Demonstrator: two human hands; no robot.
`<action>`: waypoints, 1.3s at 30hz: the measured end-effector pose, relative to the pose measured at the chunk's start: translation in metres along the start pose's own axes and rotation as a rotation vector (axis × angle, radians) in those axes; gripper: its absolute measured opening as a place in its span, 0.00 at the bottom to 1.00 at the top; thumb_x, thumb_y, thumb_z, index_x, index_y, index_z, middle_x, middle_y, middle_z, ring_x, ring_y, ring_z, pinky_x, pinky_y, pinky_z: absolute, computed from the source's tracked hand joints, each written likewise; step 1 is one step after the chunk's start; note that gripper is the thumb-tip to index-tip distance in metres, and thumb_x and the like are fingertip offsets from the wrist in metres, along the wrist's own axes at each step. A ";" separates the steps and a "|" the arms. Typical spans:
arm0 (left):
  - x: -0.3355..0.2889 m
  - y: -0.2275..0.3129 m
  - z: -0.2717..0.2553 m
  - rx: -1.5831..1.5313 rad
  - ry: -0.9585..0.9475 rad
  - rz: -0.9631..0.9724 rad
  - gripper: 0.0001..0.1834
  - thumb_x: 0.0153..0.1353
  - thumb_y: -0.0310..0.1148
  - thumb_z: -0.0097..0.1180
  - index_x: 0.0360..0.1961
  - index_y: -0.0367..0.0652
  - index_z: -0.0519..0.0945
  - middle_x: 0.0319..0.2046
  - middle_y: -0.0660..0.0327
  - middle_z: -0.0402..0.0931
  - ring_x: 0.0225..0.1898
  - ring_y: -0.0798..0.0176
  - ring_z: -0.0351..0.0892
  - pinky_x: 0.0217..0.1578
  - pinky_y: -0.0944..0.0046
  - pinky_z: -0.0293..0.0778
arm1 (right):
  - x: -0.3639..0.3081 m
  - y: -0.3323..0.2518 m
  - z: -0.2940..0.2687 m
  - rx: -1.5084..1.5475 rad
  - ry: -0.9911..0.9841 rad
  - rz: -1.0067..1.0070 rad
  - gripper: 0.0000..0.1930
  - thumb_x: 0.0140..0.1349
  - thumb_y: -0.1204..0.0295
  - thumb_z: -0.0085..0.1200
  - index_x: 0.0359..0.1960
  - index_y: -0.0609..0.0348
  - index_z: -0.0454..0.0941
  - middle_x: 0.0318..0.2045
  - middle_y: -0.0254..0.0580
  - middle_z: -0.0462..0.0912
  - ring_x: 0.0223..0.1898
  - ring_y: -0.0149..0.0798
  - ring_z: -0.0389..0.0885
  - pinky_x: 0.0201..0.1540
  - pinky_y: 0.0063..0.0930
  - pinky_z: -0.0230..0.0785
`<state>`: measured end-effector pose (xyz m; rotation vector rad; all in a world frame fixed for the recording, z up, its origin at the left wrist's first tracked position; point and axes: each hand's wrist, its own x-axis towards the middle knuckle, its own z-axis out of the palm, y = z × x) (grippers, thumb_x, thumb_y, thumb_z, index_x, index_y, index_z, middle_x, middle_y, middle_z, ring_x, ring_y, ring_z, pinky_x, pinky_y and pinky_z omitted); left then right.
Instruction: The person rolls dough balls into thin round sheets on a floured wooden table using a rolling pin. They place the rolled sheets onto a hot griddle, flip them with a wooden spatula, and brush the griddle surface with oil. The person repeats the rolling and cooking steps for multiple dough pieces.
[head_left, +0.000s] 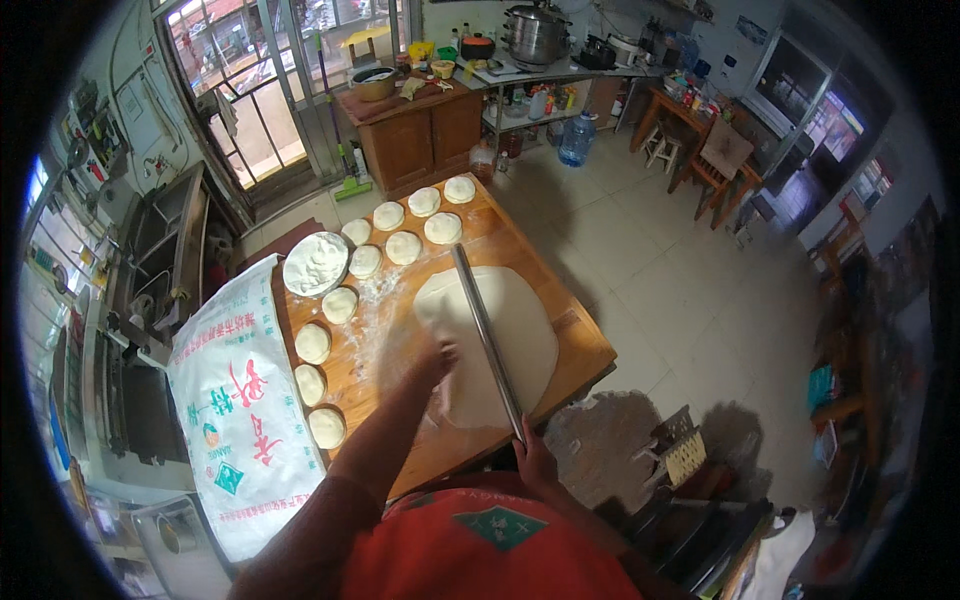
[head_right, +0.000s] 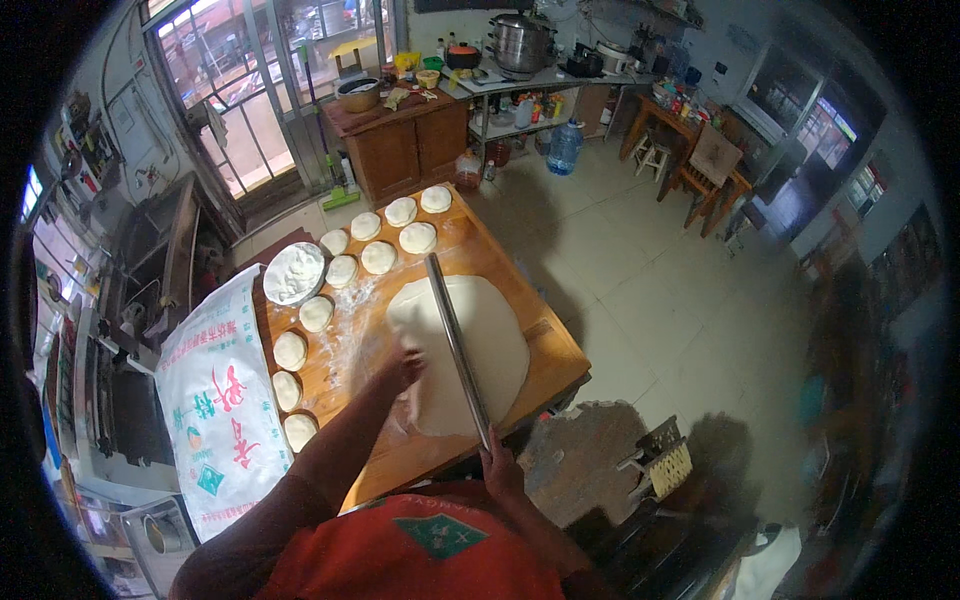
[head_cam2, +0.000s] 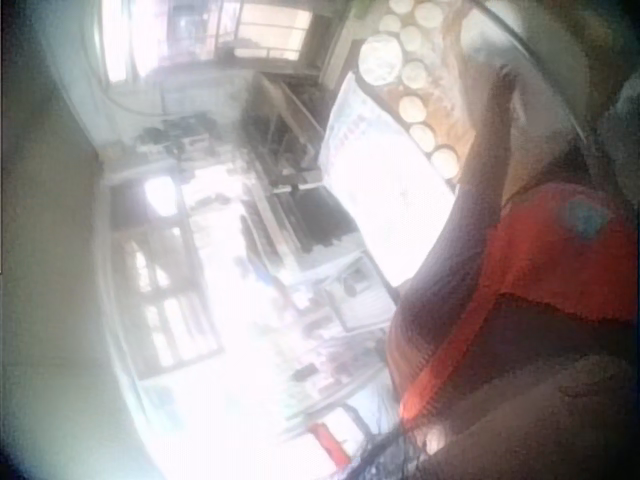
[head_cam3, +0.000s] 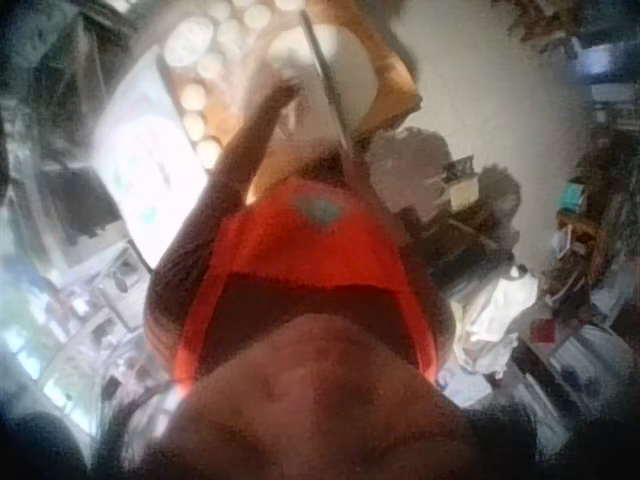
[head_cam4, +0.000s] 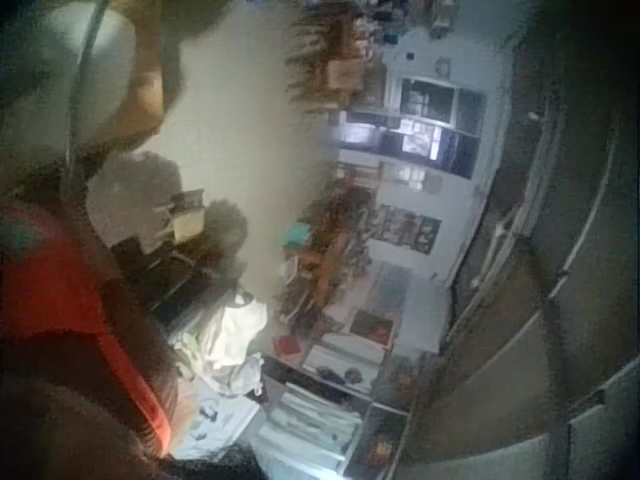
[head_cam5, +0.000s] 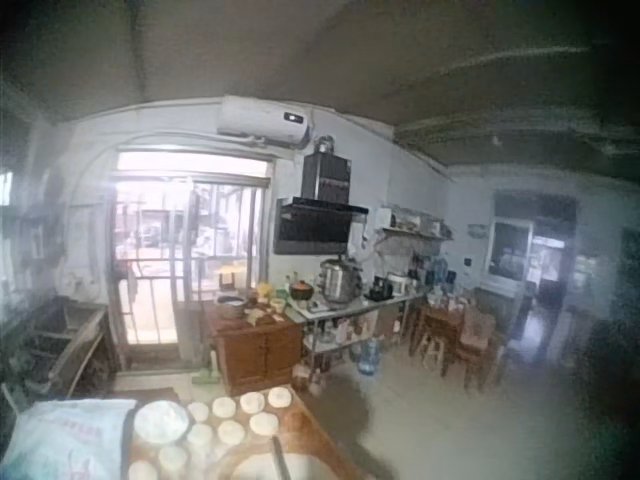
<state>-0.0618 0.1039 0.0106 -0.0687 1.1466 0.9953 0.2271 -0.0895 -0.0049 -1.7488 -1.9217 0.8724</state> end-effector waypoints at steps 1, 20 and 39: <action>-0.012 -0.005 0.041 0.094 -0.185 0.037 0.46 0.67 0.67 0.47 0.70 0.36 0.60 0.59 0.45 0.70 0.52 0.44 0.78 0.50 0.47 0.77 | 0.007 -0.005 0.005 -0.053 0.092 -0.067 0.33 0.66 0.62 0.57 0.72 0.50 0.62 0.48 0.60 0.79 0.49 0.63 0.79 0.47 0.55 0.74; -0.124 0.080 -0.166 1.893 0.495 0.874 0.30 0.56 0.30 0.63 0.61 0.42 0.72 0.57 0.44 0.71 0.60 0.37 0.68 0.61 0.47 0.66 | 0.032 0.006 -0.139 0.186 -0.826 -0.020 0.29 0.54 0.56 0.67 0.56 0.55 0.80 0.48 0.51 0.86 0.48 0.42 0.85 0.51 0.40 0.75; 0.019 0.118 -0.072 1.936 0.799 1.162 0.11 0.68 0.34 0.46 0.43 0.40 0.78 0.37 0.48 0.80 0.42 0.42 0.79 0.50 0.43 0.69 | 0.421 0.018 -0.154 -0.561 -0.100 -0.437 0.17 0.53 0.74 0.59 0.46 0.61 0.76 0.51 0.54 0.76 0.57 0.57 0.74 0.58 0.52 0.67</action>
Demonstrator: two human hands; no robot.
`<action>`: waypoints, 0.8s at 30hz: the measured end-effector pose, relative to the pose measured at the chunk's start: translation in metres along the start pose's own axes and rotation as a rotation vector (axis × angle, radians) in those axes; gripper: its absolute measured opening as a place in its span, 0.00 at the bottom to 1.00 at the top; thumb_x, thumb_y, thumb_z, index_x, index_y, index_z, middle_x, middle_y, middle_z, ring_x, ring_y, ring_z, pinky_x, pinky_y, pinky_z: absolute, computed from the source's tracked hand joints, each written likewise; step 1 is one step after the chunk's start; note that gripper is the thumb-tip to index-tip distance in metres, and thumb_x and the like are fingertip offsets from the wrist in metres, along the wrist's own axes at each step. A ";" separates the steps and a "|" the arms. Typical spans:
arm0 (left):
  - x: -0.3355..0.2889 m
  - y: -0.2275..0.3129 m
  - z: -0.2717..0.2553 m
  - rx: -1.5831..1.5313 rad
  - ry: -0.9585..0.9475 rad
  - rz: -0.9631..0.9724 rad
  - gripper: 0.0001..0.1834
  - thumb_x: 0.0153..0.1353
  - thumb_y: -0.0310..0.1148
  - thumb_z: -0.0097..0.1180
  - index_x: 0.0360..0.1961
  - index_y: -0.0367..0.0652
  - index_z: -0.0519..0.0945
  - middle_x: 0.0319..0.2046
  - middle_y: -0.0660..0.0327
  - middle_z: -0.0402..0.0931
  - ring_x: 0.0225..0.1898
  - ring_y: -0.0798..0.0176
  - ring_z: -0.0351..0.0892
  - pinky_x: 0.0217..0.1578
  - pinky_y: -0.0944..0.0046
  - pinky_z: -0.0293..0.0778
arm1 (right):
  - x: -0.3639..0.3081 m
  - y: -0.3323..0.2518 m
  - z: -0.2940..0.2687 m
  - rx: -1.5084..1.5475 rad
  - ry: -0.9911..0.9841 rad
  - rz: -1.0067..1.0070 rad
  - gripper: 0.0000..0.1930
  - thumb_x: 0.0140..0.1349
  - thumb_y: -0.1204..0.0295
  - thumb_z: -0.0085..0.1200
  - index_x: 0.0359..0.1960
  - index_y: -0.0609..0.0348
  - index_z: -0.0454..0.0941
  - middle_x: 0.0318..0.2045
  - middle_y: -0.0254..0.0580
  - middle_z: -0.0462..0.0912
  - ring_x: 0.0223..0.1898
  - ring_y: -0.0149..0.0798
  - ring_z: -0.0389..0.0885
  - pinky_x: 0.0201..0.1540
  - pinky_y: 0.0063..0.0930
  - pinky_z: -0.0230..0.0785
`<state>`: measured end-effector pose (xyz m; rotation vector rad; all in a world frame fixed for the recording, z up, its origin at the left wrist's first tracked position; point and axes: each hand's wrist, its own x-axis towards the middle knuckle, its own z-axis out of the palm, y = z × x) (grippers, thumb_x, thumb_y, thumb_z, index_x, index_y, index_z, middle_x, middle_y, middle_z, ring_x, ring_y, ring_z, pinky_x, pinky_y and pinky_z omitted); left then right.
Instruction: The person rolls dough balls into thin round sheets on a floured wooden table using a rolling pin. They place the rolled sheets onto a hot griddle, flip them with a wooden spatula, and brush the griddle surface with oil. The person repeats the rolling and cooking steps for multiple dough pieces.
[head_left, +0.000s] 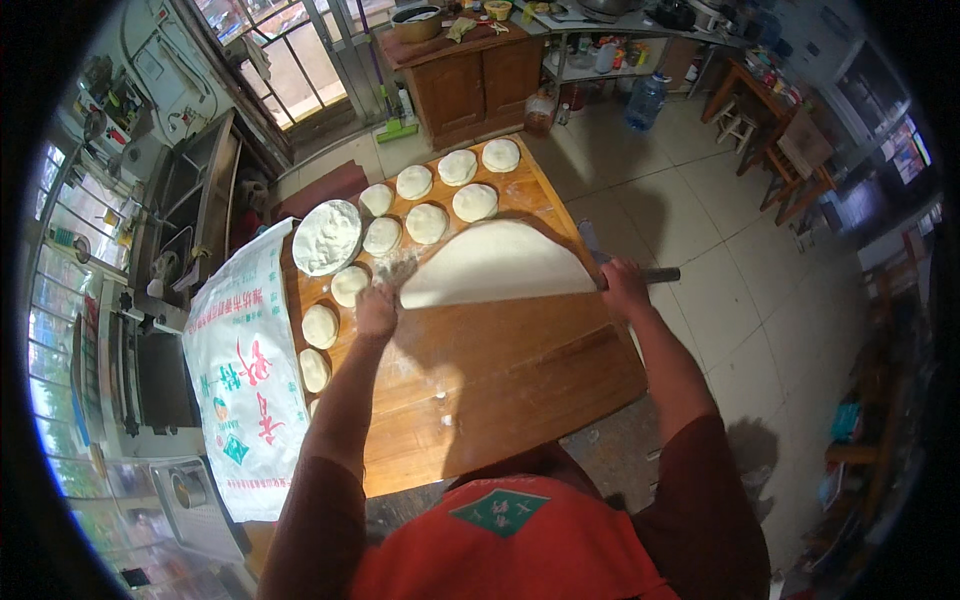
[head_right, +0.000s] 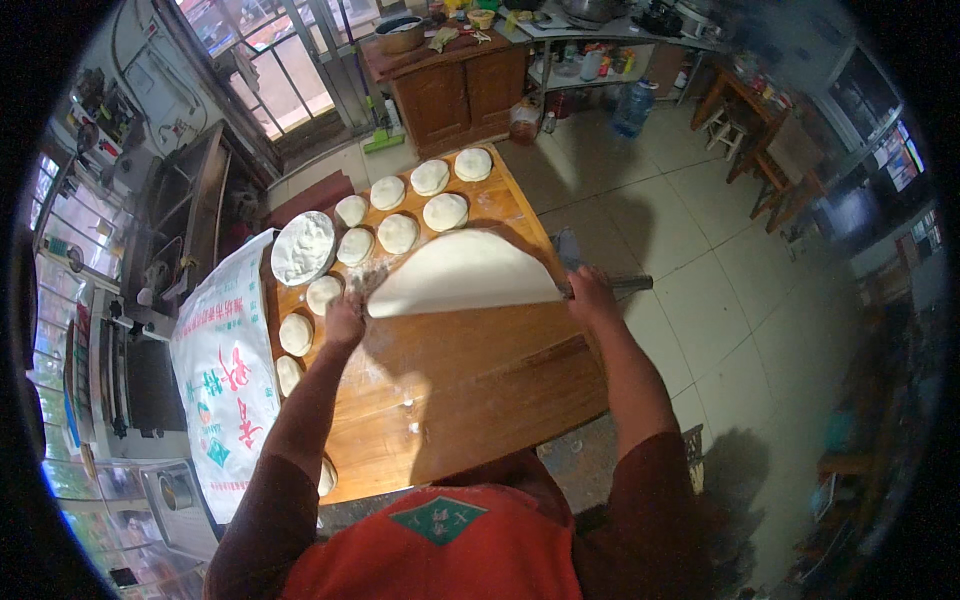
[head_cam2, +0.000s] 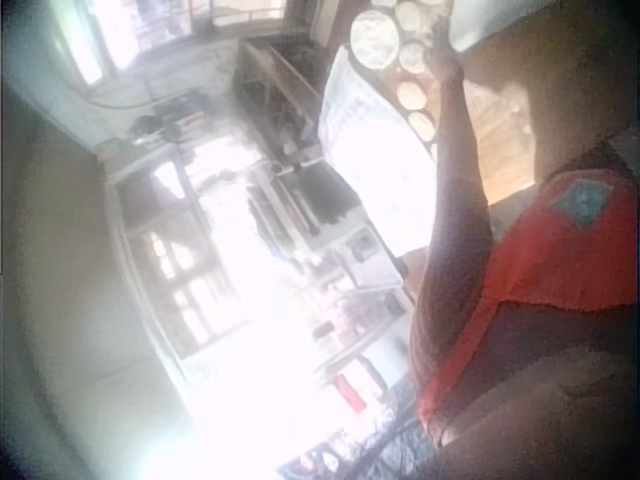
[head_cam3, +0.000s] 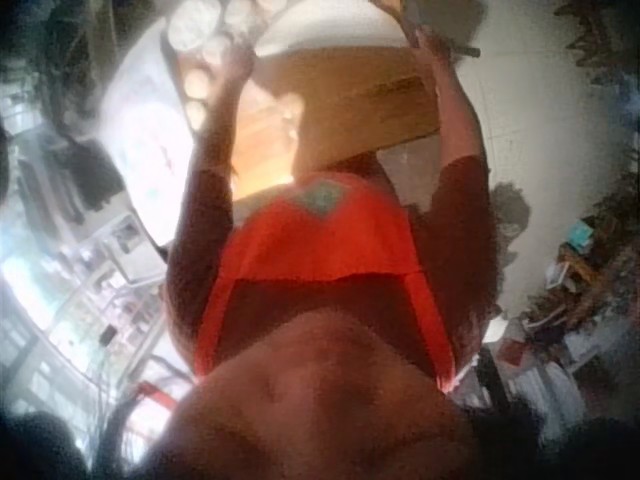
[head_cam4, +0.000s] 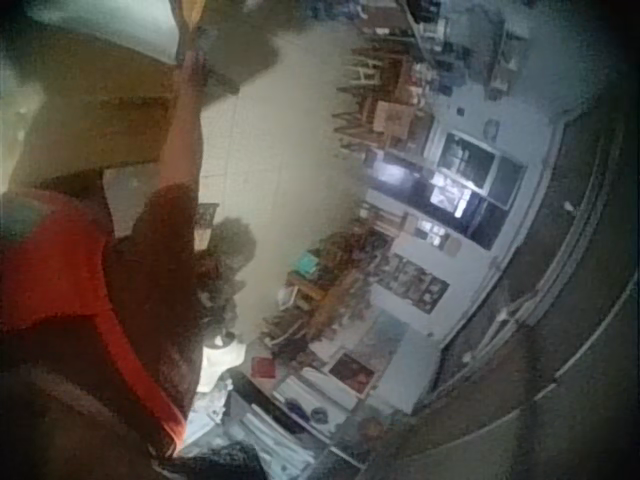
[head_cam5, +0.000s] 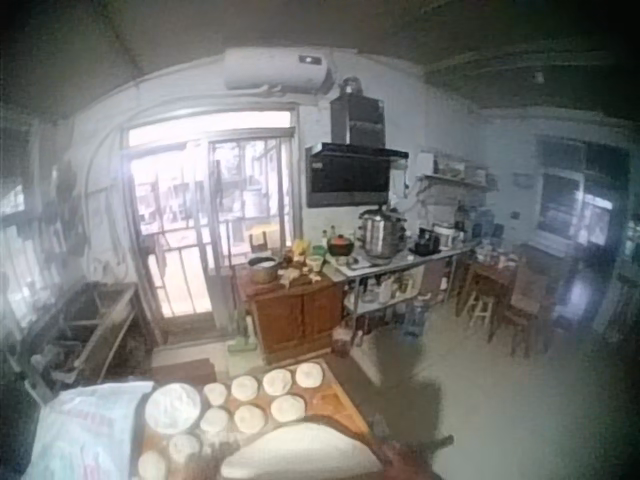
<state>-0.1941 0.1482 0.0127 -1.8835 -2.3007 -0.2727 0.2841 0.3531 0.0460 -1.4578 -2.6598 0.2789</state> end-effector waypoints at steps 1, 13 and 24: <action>-0.017 0.010 0.003 -0.042 -0.126 -0.058 0.13 0.67 0.35 0.48 0.47 0.40 0.75 0.41 0.45 0.78 0.44 0.39 0.77 0.49 0.41 0.69 | -0.015 0.002 0.010 0.042 -0.013 0.007 0.19 0.53 0.74 0.59 0.48 0.62 0.75 0.52 0.55 0.75 0.58 0.58 0.72 0.59 0.53 0.66; -0.316 0.100 -0.043 -0.678 -0.137 0.122 0.20 0.60 0.25 0.54 0.55 0.38 0.76 0.63 0.45 0.69 0.69 0.39 0.61 0.68 0.34 0.58 | -0.329 -0.054 0.055 0.103 -0.117 -0.113 0.35 0.51 0.60 0.72 0.58 0.60 0.69 0.60 0.52 0.68 0.63 0.57 0.67 0.67 0.55 0.56; -0.046 0.107 0.000 -0.261 -0.080 -0.069 0.33 0.65 0.38 0.55 0.69 0.37 0.65 0.70 0.44 0.61 0.72 0.40 0.58 0.72 0.43 0.50 | -0.059 -0.104 0.096 -0.123 0.184 0.027 0.35 0.67 0.44 0.48 0.69 0.52 0.67 0.71 0.46 0.64 0.74 0.57 0.55 0.70 0.72 0.43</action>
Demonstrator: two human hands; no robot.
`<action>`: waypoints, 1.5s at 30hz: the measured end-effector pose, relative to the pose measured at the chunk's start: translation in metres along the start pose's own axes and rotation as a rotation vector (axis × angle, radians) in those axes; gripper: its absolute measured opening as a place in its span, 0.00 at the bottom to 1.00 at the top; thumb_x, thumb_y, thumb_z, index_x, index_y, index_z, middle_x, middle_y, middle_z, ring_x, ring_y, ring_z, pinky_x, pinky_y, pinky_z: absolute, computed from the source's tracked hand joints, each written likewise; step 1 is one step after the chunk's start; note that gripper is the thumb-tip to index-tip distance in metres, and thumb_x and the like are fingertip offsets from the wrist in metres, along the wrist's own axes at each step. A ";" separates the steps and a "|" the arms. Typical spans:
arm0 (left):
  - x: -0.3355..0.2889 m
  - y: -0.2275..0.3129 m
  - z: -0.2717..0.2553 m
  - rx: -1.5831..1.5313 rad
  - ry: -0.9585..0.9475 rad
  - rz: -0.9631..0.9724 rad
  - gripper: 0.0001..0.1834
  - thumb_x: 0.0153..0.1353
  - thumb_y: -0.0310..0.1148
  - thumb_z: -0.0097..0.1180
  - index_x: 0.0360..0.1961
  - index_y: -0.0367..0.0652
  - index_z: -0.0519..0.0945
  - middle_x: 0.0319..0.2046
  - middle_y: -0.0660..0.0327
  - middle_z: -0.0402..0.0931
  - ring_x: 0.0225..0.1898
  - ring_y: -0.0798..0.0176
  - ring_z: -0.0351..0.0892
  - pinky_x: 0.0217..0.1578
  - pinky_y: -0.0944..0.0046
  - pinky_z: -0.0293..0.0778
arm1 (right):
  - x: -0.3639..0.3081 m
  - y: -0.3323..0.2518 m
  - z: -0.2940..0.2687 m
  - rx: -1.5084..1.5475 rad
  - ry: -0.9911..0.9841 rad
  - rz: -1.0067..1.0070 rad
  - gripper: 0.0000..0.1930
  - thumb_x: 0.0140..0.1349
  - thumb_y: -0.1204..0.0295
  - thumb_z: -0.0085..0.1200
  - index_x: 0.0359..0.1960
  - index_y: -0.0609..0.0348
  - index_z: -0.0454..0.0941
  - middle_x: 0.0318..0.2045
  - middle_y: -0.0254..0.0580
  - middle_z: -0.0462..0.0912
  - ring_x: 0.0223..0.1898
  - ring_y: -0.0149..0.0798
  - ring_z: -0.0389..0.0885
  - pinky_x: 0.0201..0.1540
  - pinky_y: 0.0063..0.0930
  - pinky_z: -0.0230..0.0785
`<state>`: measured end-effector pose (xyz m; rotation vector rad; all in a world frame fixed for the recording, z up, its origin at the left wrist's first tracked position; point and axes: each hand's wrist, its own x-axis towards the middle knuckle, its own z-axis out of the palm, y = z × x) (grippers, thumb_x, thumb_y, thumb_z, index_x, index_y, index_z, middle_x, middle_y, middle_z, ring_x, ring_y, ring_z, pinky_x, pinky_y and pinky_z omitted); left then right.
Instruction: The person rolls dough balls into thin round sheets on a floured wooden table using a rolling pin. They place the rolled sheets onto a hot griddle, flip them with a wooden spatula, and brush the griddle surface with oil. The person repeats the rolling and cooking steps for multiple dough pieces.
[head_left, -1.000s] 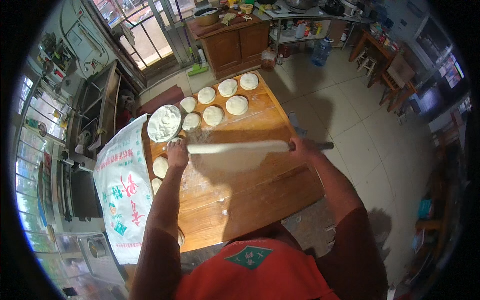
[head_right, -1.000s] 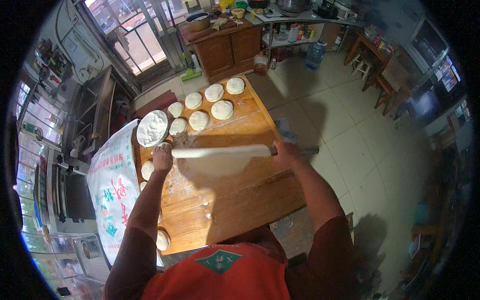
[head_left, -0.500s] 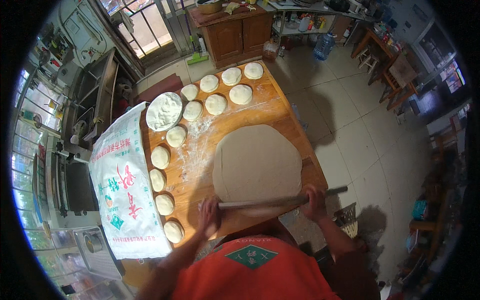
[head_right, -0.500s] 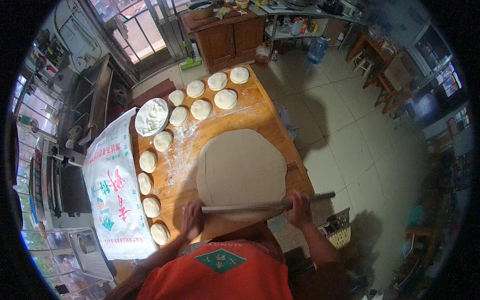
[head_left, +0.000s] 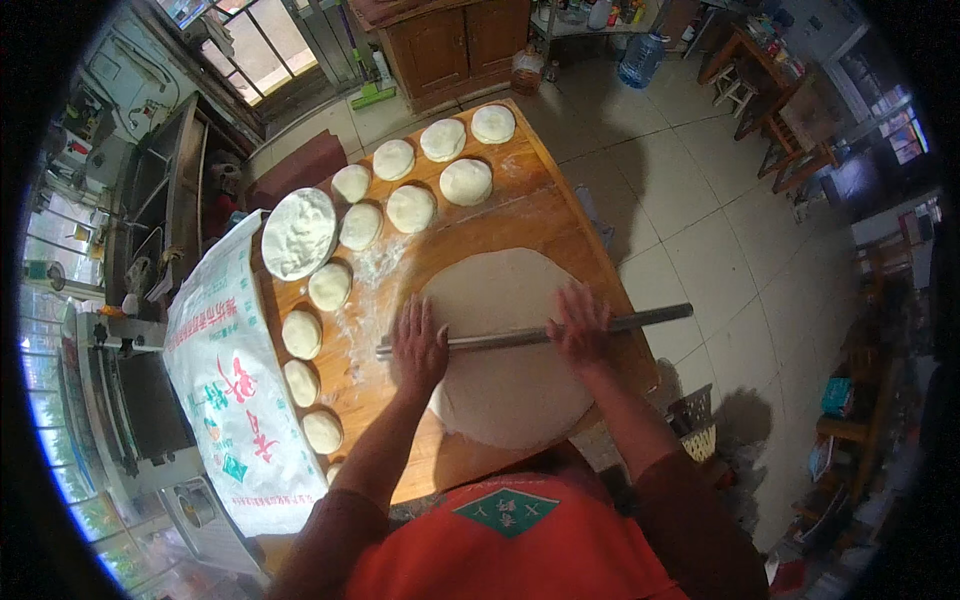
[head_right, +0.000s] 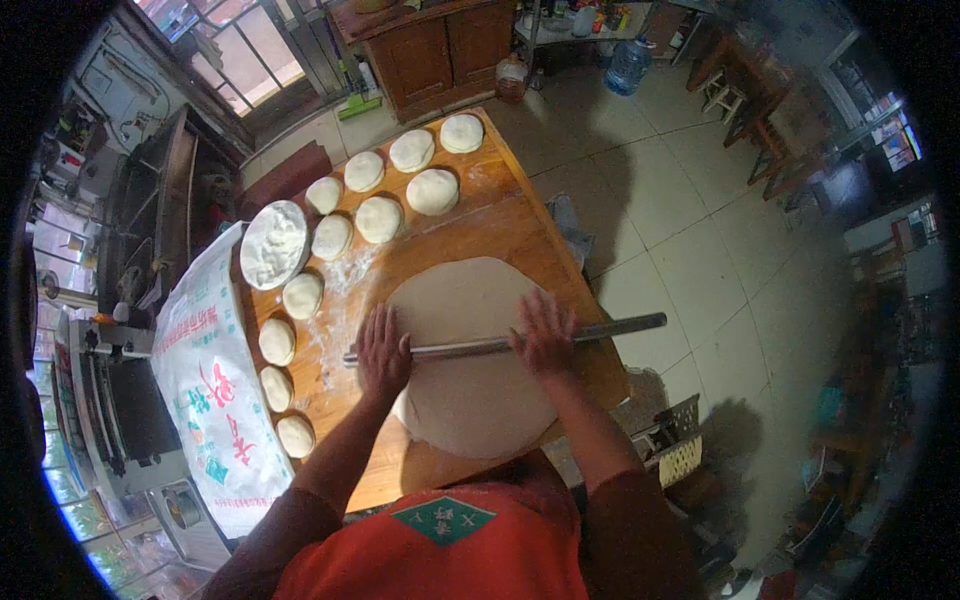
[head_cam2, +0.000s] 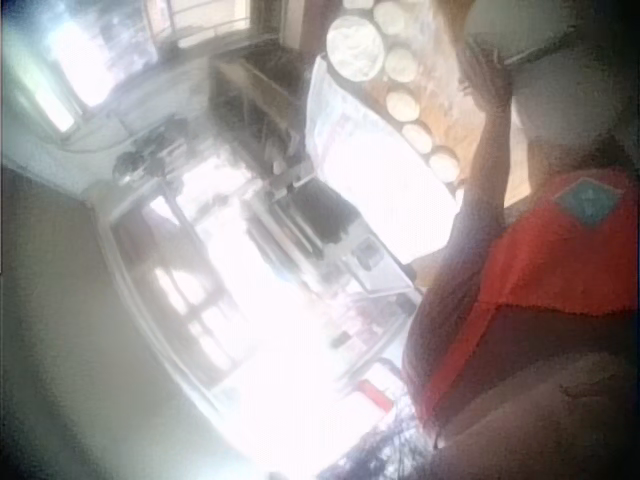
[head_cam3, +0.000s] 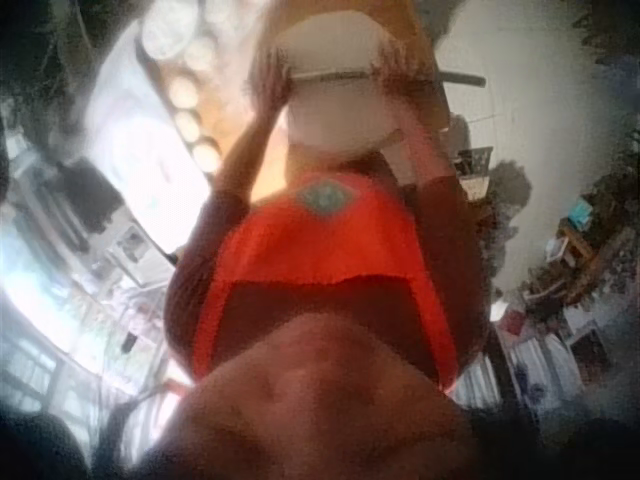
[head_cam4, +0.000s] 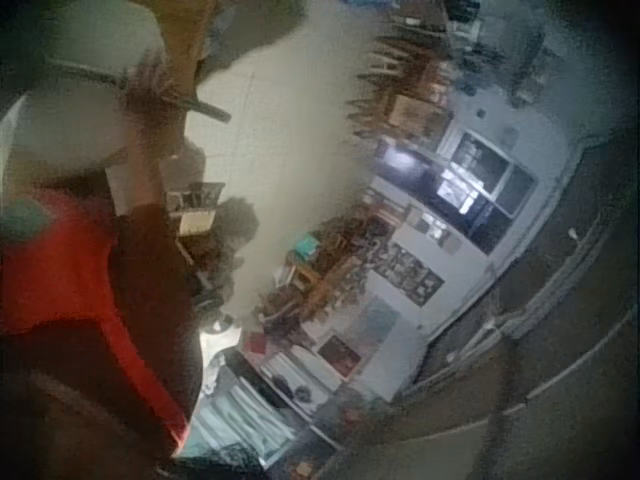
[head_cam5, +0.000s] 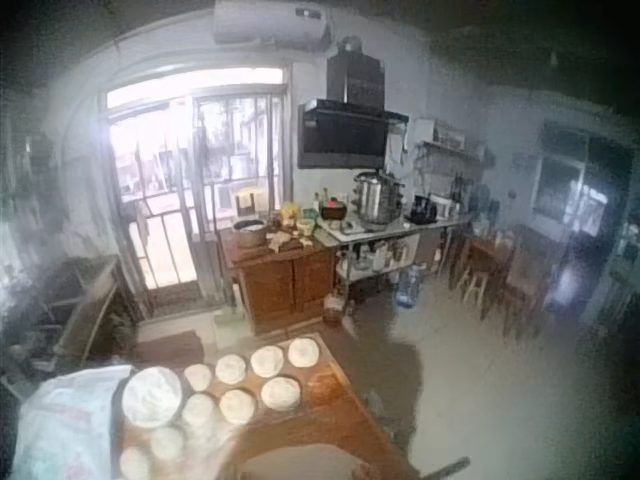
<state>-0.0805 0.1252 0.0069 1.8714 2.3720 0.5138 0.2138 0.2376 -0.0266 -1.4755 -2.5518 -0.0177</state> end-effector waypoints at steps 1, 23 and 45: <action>0.028 0.001 0.008 -0.026 0.023 0.029 0.32 0.65 0.38 0.55 0.69 0.39 0.66 0.69 0.44 0.63 0.70 0.40 0.60 0.70 0.44 0.53 | 0.029 -0.003 0.010 0.022 0.062 -0.077 0.33 0.67 0.46 0.49 0.68 0.52 0.68 0.71 0.46 0.64 0.74 0.57 0.56 0.69 0.72 0.45; -0.106 -0.011 -0.011 0.016 -0.251 0.069 0.33 0.66 0.40 0.54 0.70 0.40 0.66 0.72 0.51 0.62 0.73 0.49 0.60 0.69 0.45 0.56 | -0.206 0.042 -0.075 0.220 -0.218 0.299 0.53 0.57 0.32 0.53 0.75 0.55 0.52 0.75 0.62 0.48 0.74 0.65 0.51 0.69 0.70 0.41; -0.030 0.109 -0.036 -1.698 -0.633 -0.343 0.43 0.71 0.61 0.46 0.69 0.31 0.61 0.59 0.46 0.71 0.53 0.47 0.78 0.53 0.52 0.75 | -0.263 -0.146 -0.050 0.561 -0.036 0.461 0.34 0.64 0.65 0.56 0.72 0.49 0.61 0.54 0.59 0.77 0.50 0.63 0.79 0.47 0.54 0.75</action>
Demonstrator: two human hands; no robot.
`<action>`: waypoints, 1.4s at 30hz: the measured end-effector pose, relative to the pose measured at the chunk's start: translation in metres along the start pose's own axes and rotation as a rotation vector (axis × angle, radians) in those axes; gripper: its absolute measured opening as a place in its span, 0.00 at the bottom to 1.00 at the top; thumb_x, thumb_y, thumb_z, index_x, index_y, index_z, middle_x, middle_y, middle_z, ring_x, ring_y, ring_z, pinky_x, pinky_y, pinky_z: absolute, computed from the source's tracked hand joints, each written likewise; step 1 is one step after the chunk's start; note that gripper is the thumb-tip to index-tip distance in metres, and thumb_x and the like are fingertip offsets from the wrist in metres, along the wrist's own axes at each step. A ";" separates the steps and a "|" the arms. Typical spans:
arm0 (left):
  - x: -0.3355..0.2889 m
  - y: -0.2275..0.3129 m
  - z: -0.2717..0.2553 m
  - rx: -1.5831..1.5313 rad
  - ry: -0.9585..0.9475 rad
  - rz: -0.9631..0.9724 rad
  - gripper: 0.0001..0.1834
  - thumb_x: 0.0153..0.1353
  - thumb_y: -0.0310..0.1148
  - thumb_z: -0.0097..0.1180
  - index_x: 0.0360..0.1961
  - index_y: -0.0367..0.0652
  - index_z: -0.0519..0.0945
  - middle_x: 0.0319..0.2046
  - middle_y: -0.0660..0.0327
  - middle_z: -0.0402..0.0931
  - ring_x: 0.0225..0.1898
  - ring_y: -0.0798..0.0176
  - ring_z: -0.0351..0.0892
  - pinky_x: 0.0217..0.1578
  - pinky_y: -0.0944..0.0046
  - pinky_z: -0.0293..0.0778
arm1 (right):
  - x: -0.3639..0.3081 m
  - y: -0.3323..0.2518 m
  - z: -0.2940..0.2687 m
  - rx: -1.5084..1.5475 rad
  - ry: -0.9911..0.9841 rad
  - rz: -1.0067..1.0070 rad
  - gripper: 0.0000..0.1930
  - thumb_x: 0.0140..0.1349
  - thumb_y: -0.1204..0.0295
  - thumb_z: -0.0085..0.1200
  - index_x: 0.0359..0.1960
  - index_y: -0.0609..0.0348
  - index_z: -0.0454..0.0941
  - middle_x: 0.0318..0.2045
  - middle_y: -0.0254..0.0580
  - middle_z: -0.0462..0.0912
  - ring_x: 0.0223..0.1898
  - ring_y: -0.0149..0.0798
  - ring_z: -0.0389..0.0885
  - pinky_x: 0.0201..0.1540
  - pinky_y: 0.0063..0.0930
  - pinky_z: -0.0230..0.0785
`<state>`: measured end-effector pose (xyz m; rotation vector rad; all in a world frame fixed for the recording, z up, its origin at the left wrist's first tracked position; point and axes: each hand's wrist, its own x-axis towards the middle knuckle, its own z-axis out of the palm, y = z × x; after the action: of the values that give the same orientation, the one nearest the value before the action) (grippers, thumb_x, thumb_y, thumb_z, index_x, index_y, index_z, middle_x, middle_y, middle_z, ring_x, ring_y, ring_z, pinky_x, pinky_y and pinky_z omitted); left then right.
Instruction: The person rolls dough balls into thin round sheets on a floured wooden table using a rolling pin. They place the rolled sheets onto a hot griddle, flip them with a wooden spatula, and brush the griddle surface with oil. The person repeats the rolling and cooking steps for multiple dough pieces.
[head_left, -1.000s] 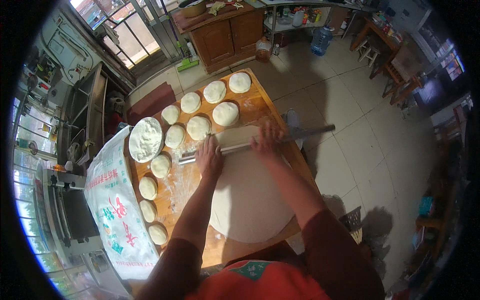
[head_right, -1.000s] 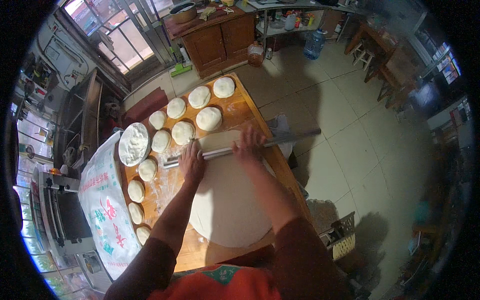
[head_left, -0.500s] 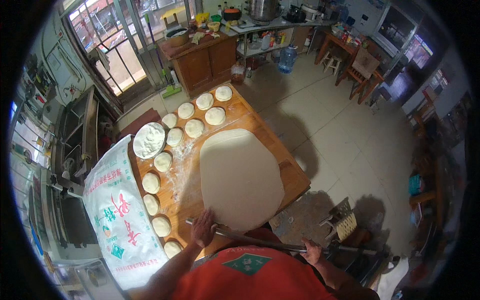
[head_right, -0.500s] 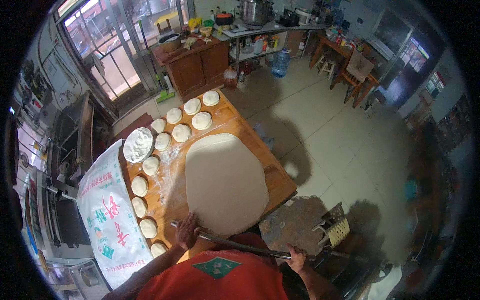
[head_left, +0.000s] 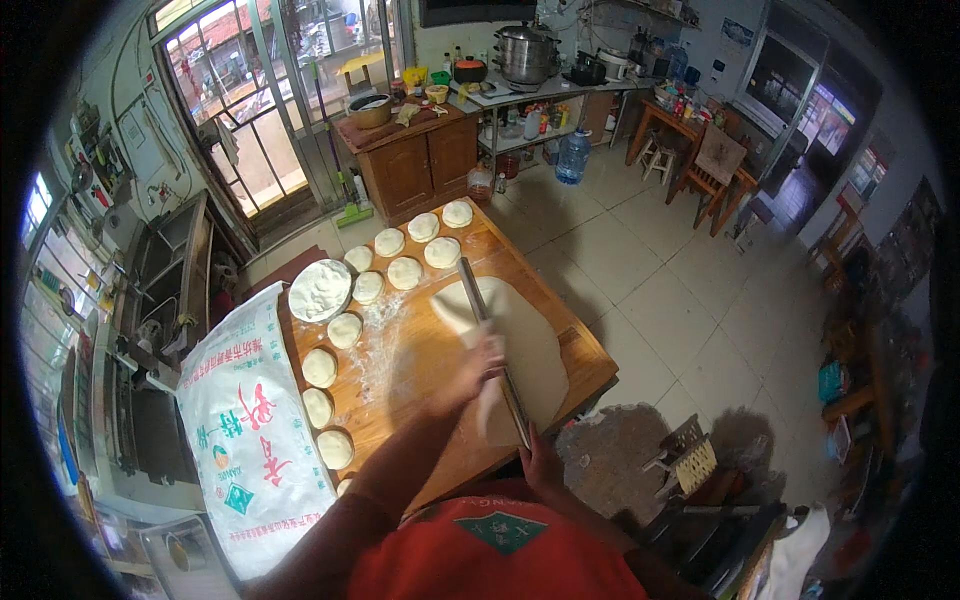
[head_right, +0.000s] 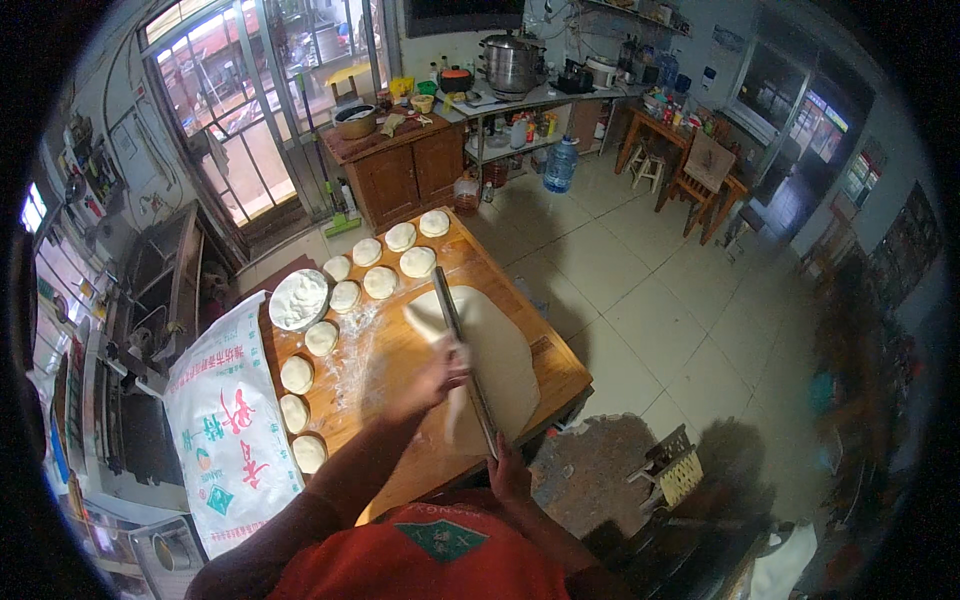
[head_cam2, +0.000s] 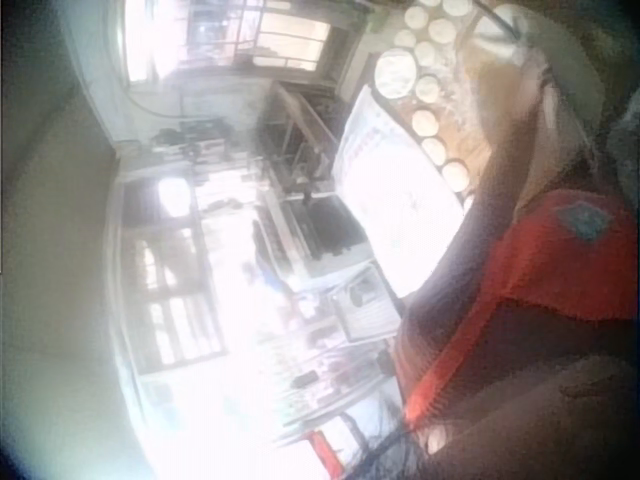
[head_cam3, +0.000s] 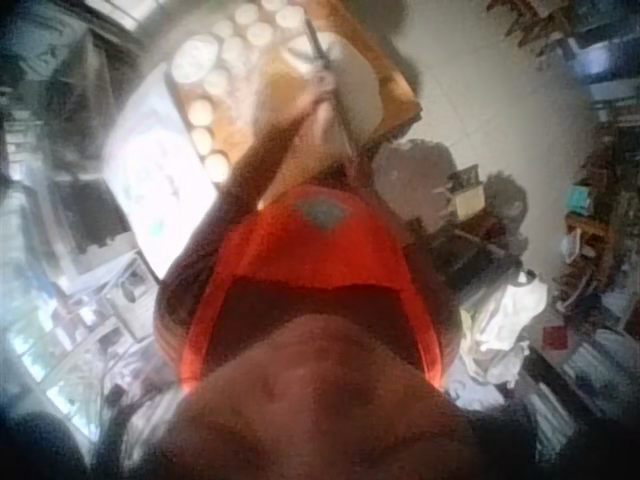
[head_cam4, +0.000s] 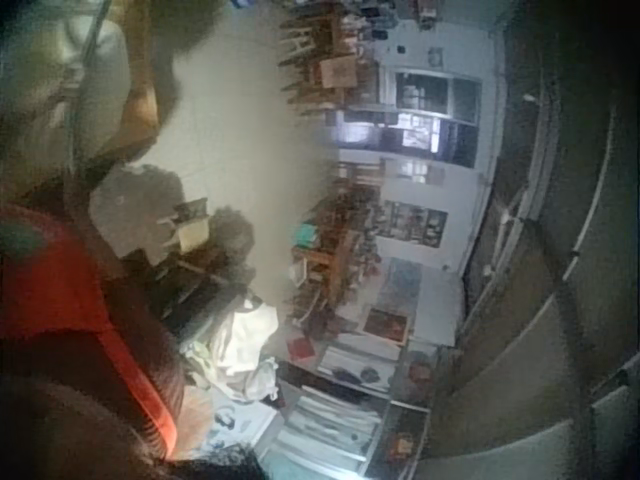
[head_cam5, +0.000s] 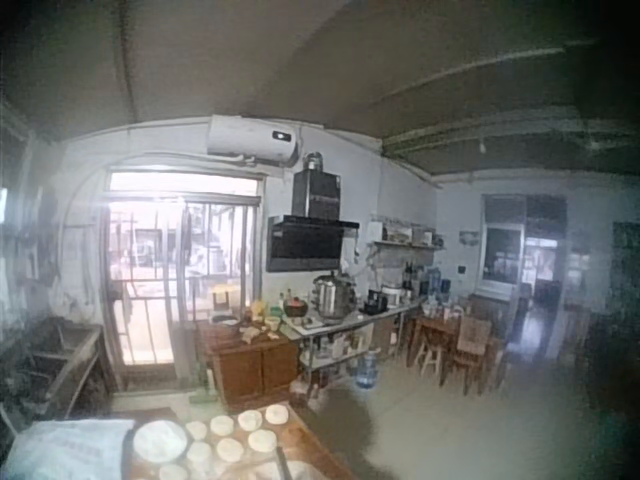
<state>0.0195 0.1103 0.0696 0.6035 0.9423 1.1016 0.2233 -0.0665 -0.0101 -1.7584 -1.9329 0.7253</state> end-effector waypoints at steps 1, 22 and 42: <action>-0.002 0.004 0.036 -0.025 -0.051 0.093 0.45 0.71 0.60 0.48 0.72 0.30 0.58 0.64 0.46 0.69 0.56 0.46 0.77 0.56 0.52 0.74 | 0.003 -0.001 0.001 -0.021 0.017 0.012 0.32 0.64 0.66 0.56 0.70 0.49 0.64 0.53 0.58 0.78 0.48 0.63 0.80 0.45 0.54 0.76; -0.115 0.058 -0.266 1.997 0.406 0.116 0.13 0.52 0.24 0.57 0.40 0.46 0.84 0.39 0.48 0.80 0.42 0.40 0.77 0.44 0.44 0.73 | 0.151 0.056 -0.115 0.089 -0.900 -0.272 0.32 0.54 0.54 0.68 0.58 0.57 0.80 0.47 0.49 0.87 0.47 0.46 0.85 0.48 0.41 0.77; -0.170 -0.098 -0.135 1.733 0.546 0.394 0.27 0.60 0.32 0.58 0.60 0.34 0.69 0.53 0.43 0.69 0.59 0.38 0.67 0.65 0.37 0.62 | 0.205 0.133 -0.120 -0.352 -0.196 -0.461 0.30 0.50 0.71 0.64 0.55 0.62 0.67 0.62 0.58 0.65 0.65 0.63 0.62 0.69 0.58 0.54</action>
<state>-0.0767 -0.0889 -0.0197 1.9850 2.2870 0.5028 0.3796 0.1568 -0.0090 -1.3653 -2.6044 0.4212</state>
